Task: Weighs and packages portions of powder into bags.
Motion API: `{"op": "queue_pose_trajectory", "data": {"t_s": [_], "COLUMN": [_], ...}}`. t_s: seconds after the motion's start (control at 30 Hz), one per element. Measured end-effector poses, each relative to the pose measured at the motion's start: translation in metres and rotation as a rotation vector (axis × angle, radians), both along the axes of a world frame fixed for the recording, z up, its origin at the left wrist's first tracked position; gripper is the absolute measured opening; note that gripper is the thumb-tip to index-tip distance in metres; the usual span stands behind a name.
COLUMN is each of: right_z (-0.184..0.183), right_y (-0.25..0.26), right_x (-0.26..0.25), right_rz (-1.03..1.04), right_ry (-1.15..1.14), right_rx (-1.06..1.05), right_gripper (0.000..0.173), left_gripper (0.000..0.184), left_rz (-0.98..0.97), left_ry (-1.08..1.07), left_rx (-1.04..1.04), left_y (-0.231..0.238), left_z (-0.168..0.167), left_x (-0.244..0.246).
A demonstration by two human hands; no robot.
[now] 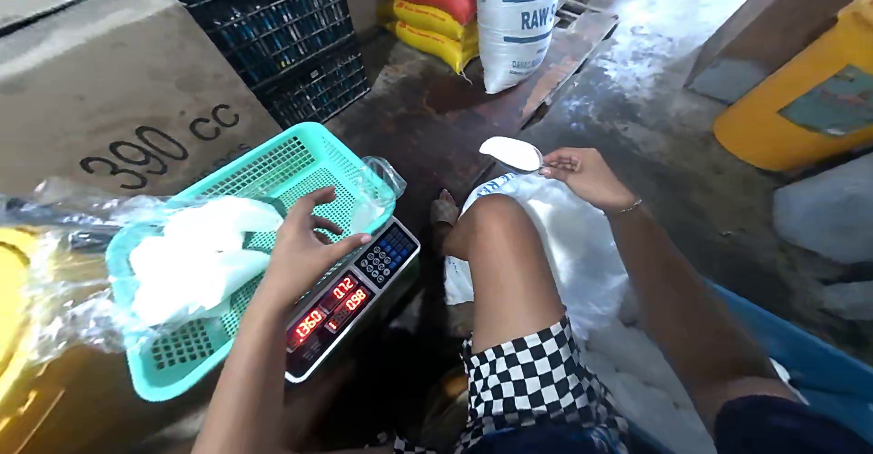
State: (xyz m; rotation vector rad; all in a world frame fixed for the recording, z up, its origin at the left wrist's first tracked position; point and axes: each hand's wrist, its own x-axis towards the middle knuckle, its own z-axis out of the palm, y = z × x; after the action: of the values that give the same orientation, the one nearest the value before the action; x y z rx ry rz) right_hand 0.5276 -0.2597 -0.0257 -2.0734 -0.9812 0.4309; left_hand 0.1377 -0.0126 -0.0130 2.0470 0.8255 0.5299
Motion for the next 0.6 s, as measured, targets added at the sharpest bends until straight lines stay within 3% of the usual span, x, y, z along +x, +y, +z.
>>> {"op": "queue_pose_trajectory", "data": {"t_s": [0.4, 0.6], "right_z": [0.085, 0.115], "right_y": [0.085, 0.099], "right_x": [-0.067, -0.091], "right_rz": [0.491, 0.577], "right_ry": [-0.061, -0.202], "right_rx": [0.012, -0.119], "right_gripper": [0.016, 0.013], "left_gripper": [0.073, 0.050], "left_rz": [-0.028, -0.062], "left_ry": [-0.097, -0.132], "left_rx": [0.020, 0.028], "left_y": [-0.010, -0.007], "left_z": [-0.003, 0.008], "left_x": [0.007, -0.001]}}
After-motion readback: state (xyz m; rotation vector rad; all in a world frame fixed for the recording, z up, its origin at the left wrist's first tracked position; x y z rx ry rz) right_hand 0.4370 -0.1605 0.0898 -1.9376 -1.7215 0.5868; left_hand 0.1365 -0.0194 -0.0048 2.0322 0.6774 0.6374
